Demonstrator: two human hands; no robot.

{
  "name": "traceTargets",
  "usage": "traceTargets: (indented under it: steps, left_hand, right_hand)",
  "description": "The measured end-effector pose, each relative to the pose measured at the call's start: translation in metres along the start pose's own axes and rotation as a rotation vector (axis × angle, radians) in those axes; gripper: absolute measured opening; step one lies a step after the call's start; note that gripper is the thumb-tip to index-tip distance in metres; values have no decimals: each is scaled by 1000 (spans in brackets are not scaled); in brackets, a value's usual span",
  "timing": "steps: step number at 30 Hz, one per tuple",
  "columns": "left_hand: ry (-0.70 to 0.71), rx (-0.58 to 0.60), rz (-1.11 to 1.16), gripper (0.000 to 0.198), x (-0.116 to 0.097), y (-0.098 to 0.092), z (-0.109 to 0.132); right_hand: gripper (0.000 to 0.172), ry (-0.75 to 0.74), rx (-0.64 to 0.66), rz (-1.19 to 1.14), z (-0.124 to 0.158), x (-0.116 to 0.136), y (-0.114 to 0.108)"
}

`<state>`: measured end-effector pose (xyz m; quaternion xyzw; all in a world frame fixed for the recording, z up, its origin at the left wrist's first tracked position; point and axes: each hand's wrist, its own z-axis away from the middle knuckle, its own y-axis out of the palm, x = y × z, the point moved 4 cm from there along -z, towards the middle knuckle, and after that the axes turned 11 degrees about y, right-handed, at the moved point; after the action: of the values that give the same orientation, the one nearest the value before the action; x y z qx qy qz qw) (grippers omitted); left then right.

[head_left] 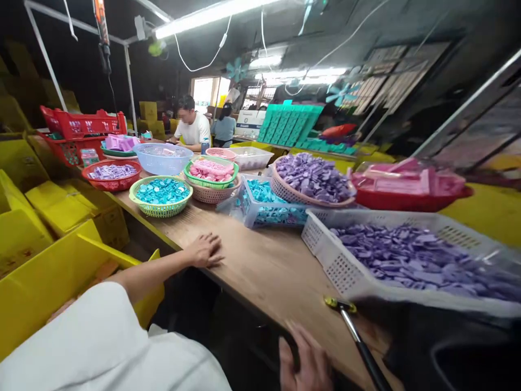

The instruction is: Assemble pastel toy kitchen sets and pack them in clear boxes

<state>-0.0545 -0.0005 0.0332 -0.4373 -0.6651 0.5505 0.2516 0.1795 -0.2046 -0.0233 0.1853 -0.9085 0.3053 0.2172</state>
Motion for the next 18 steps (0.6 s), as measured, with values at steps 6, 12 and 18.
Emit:
traceTargets:
  steps: [6,12,18]
  left_hand:
    - [-78,36,54,73,33,23,0]
    - [-102,-1,12,70,39,27,-6]
    - [-53,23,-84,65,52,32,-18]
  right_hand:
    - [55,246,409,376,-87,6,126]
    - [56,438,736,581,-90,14,139]
    - [57,460,706,552,-105,26,133]
